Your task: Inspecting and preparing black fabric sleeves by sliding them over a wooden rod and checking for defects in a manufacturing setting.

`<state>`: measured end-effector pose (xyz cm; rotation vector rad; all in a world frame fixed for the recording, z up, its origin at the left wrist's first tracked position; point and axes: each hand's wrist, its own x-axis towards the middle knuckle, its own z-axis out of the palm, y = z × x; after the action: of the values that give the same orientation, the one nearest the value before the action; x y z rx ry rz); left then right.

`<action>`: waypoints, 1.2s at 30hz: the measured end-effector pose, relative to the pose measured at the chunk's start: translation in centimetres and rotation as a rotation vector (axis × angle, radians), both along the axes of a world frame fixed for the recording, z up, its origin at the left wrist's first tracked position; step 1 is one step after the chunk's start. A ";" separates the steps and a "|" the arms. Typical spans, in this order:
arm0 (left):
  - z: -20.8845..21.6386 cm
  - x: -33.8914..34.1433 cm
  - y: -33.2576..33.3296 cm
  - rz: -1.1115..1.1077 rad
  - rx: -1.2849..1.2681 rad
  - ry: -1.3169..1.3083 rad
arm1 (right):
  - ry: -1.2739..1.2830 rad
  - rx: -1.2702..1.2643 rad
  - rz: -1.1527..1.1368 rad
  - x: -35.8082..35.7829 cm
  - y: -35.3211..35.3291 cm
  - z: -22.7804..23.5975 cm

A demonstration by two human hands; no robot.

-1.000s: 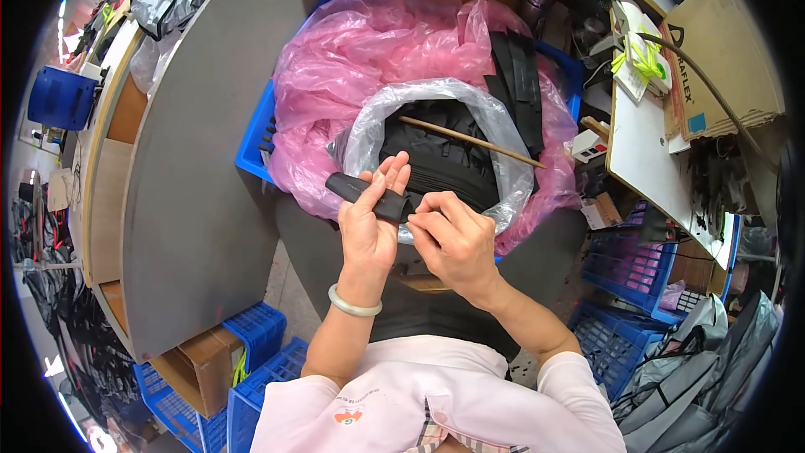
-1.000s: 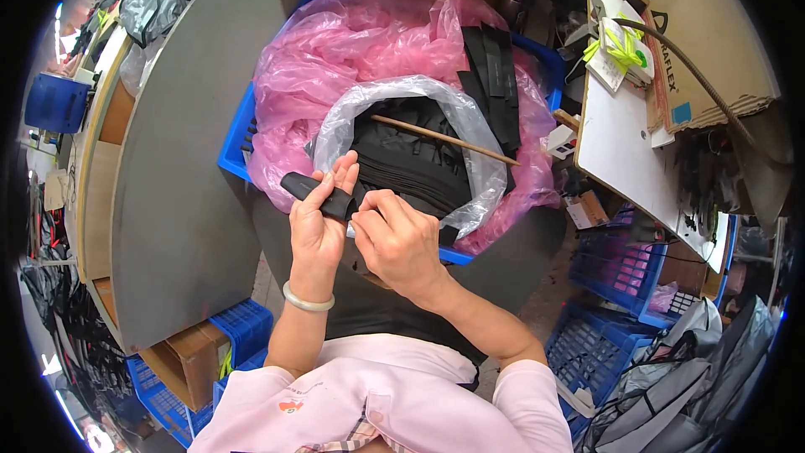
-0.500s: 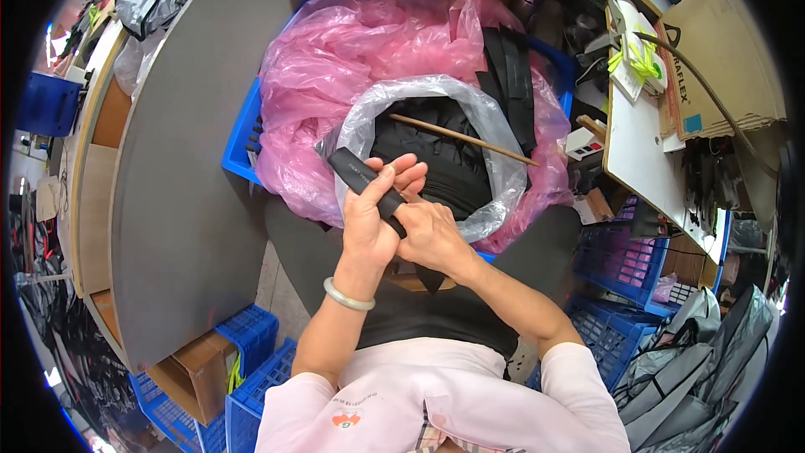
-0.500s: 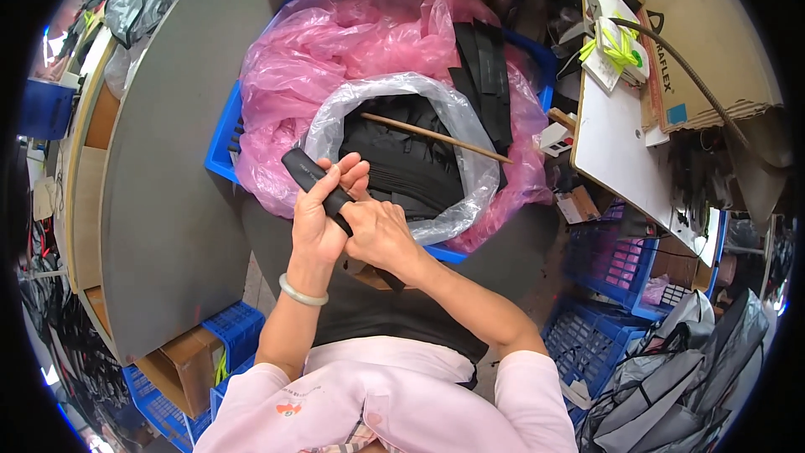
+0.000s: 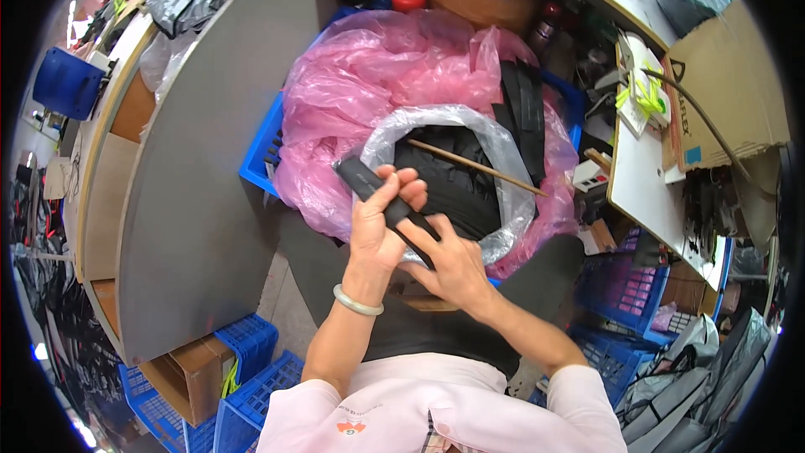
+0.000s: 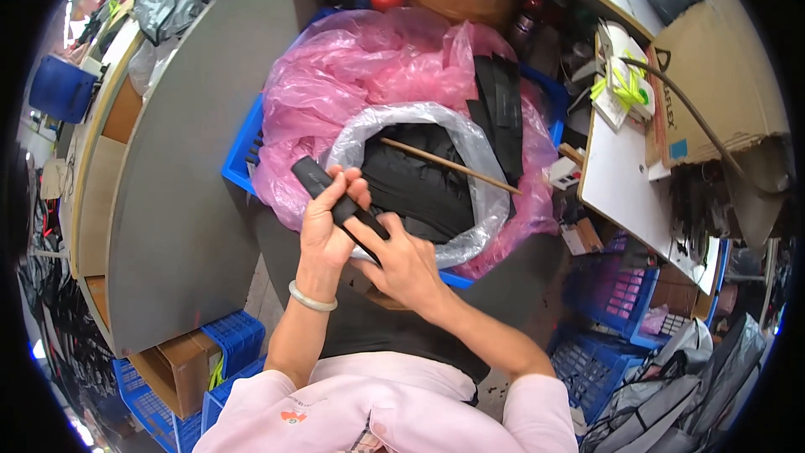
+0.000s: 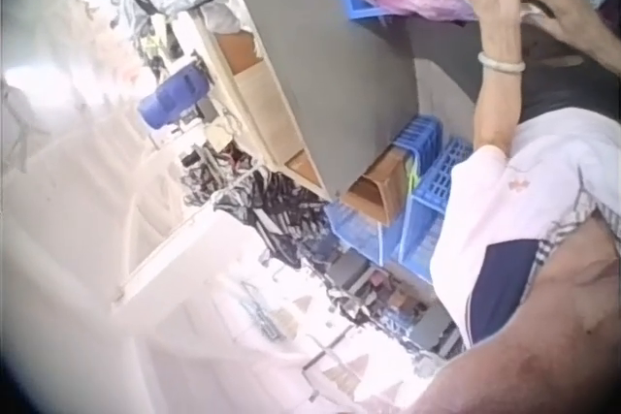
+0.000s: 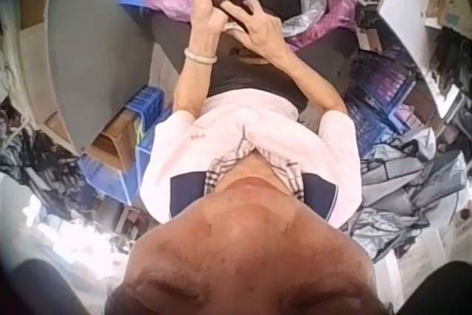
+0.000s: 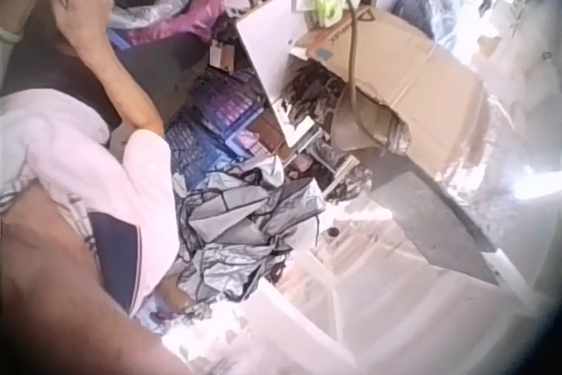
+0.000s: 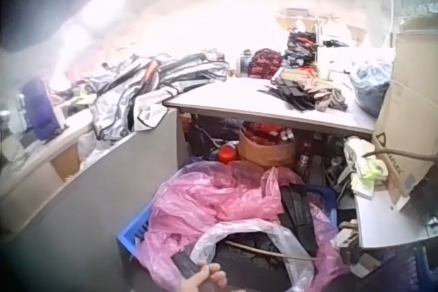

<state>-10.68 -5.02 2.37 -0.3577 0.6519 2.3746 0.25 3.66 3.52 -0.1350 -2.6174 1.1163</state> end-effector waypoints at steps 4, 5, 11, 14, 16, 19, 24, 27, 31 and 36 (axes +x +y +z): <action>0.2 2.6 1.6 -0.221 -0.012 0.199 | -0.056 0.111 -0.027 0.7 0.9 -1.8; 0.3 3.7 1.9 -0.191 -0.007 0.132 | -0.033 0.090 -0.041 0.5 0.8 -2.0; 2.5 2.9 0.9 -0.200 0.075 0.236 | 0.213 0.019 0.015 1.0 1.0 -1.8; 2.7 2.6 0.5 -0.190 -0.163 0.501 | 0.330 0.079 0.070 3.8 2.8 -0.9; 2.5 3.5 0.5 -0.206 -0.443 0.672 | 0.325 -0.037 -0.056 5.8 3.7 0.3; 2.9 5.4 1.1 -0.231 -0.557 0.899 | 0.388 -0.311 -0.167 4.3 4.4 4.7; 2.2 5.7 1.0 -0.040 -0.815 1.374 | 0.228 -0.329 -0.070 2.0 4.0 7.4; 2.7 5.3 0.4 -0.152 -0.919 1.358 | 0.222 -0.378 -0.016 2.4 4.3 5.9; 3.4 3.3 -2.0 -1.166 0.088 0.298 | 0.399 -0.164 0.220 2.3 6.6 5.1; 2.7 4.2 -2.2 -1.051 -0.167 0.626 | 0.368 -0.314 0.193 2.6 5.9 5.4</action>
<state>-6.45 -7.21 5.10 0.5769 0.9973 1.3765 2.87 9.57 8.87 0.2409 -2.1544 1.4559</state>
